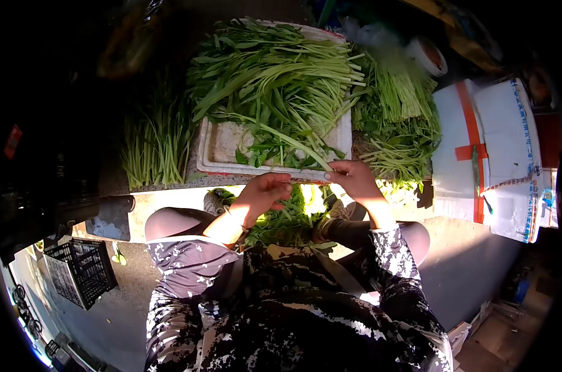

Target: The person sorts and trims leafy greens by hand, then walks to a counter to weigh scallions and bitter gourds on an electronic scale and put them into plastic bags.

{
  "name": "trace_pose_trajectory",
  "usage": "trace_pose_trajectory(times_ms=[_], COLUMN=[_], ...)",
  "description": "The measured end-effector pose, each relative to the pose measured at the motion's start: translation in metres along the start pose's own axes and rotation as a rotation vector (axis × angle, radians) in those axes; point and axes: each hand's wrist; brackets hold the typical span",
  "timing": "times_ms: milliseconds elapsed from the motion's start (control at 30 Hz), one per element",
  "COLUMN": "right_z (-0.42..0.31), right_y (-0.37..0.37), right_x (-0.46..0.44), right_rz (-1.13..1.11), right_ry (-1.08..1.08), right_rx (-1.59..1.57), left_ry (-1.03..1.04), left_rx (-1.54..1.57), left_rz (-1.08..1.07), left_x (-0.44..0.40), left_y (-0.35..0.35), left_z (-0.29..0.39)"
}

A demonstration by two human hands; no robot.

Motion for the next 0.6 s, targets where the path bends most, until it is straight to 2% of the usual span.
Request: trace_pose_trajectory(times_ms=[100, 133, 167, 233, 267, 333, 367, 400, 433, 467, 533, 600], right_z=[-0.022, -0.027, -0.023, -0.024, -0.022, -0.009, 0.003, 0.039, 0.051, 0.058, 0.058, 0.055], right_y=[0.028, 0.034, 0.040, 0.046, 0.044, 0.039, 0.046, 0.059, 0.057, 0.059, 0.065, 0.070], right_x=[0.038, 0.050, 0.053, 0.060, 0.057, 0.039, 0.022, -0.004, -0.026, -0.047, -0.079, -0.103], right_rz=[-0.031, -0.011, -0.024, -0.110, -0.108, -0.216, -0.083, 0.071, 0.205, 0.313, 0.442, 0.375], right_ry=[0.050, -0.007, -0.169, -0.033, -0.032, 0.204, 0.101, -0.023, -0.004, 0.000, 0.049, 0.084], right_rx=[-0.484, -0.340, -0.354, -0.410, -0.410, -0.706, -0.654, -0.442, -0.201, -0.069, 0.499, 0.526], left_ry=[-0.011, 0.041, 0.094, 0.087, 0.133, 0.265, 0.267, 0.356, 0.444, 0.443, 0.381, 0.390], left_rx=[0.156, 0.235, 0.314, 0.367, 0.362, 0.381, 0.379, 0.344, 0.309, 0.309, 0.452, 0.475], left_rz=[0.016, -0.012, -0.040, -0.022, -0.027, -0.091, -0.094, -0.071, -0.047, -0.048, 0.083, 0.166], left_x=[0.002, 0.002, 0.002, 0.003, 0.004, 0.004, 0.005, 0.008, 0.010, 0.009, 0.005, 0.000], left_y=[0.008, 0.009, 0.011, 0.011, 0.010, 0.008, 0.010, 0.012, 0.014, 0.013, 0.007, 0.000], left_z=[0.002, 0.002, 0.002, -0.003, -0.003, -0.003, 0.000, 0.004, 0.006, 0.006, 0.007, 0.007])
Point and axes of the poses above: each hand's wrist, its own x-axis away from the middle knuckle, its own y-axis out of the palm, z = x × y, and after that the axes turned 7 degrees about -y, right-handed
